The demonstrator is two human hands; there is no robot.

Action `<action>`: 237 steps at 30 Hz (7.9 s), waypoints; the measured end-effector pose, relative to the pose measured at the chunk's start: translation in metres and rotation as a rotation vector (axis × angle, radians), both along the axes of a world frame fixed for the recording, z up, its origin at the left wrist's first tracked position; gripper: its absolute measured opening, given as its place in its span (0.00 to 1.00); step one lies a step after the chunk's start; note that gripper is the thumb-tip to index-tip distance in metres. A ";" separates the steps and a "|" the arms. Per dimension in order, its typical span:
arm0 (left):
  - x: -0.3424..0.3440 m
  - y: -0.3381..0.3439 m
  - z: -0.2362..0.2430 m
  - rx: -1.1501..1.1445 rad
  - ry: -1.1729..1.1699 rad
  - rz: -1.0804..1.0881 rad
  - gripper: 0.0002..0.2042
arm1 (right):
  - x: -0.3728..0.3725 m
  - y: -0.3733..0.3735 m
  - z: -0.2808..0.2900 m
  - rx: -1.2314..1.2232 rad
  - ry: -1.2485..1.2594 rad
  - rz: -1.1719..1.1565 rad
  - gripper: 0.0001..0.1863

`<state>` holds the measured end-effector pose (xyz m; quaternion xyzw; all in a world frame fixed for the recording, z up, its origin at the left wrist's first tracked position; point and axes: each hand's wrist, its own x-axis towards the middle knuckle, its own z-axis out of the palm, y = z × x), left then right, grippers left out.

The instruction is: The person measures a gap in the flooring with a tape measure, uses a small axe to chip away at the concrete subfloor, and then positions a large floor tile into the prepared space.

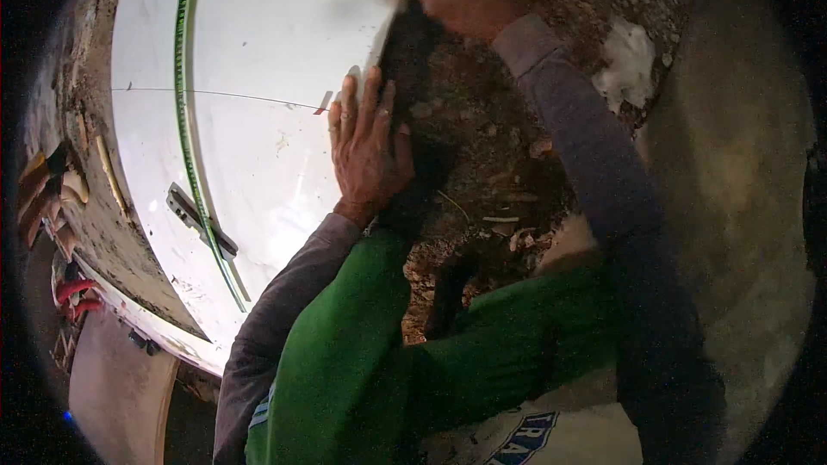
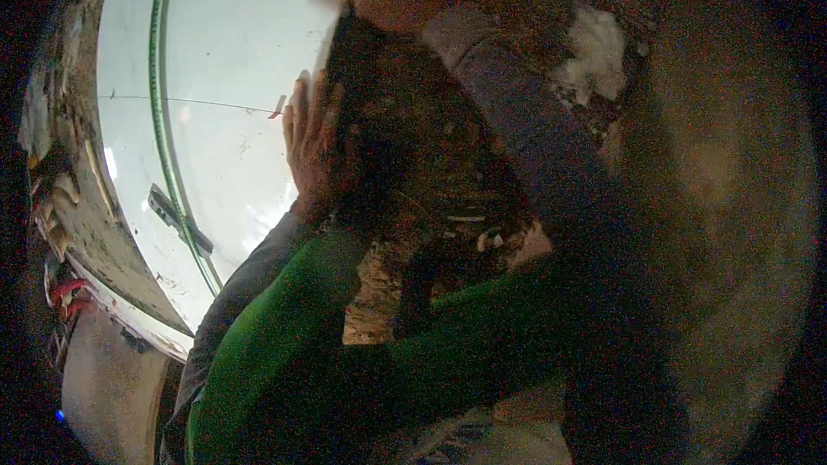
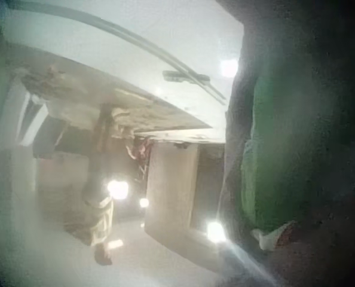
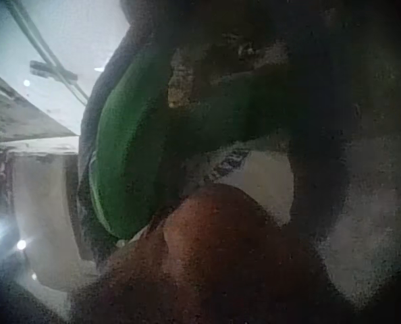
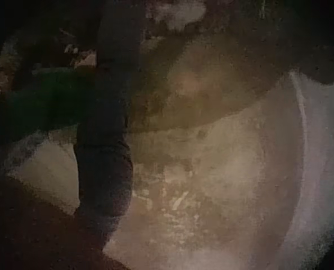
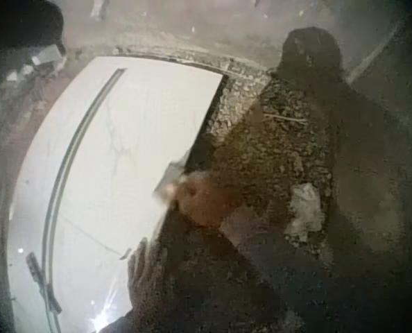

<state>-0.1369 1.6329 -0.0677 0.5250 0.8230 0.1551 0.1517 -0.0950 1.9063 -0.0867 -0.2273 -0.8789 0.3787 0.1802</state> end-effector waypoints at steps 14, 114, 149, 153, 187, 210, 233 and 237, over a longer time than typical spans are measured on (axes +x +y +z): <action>-0.063 0.093 0.007 0.144 -0.023 -0.059 0.34 | 0.084 0.099 -0.005 -0.376 -0.220 -0.498 0.32; -0.254 0.068 -0.031 0.010 0.417 0.608 0.37 | 0.003 0.022 -0.036 -1.484 0.498 -0.996 0.29; -0.257 0.056 -0.057 -0.013 0.550 0.525 0.38 | 0.067 -0.064 0.064 -1.175 0.389 -1.169 0.15; -0.256 0.052 -0.036 -0.063 0.544 0.610 0.38 | 0.040 0.017 0.115 -0.229 0.452 -0.977 0.19; -0.244 0.065 -0.025 -0.009 0.437 0.582 0.38 | 0.152 0.172 0.112 0.044 -0.019 -0.841 0.21; -0.259 0.052 -0.024 0.039 0.556 0.481 0.39 | 0.077 0.137 0.128 0.008 -0.165 0.037 0.18; -0.243 0.060 -0.047 -0.017 0.511 0.512 0.37 | 0.157 0.199 0.050 0.050 -0.492 -0.917 0.23; -0.262 0.041 -0.005 -0.047 0.588 0.542 0.38 | 0.049 0.108 0.116 0.218 -0.075 -0.142 0.27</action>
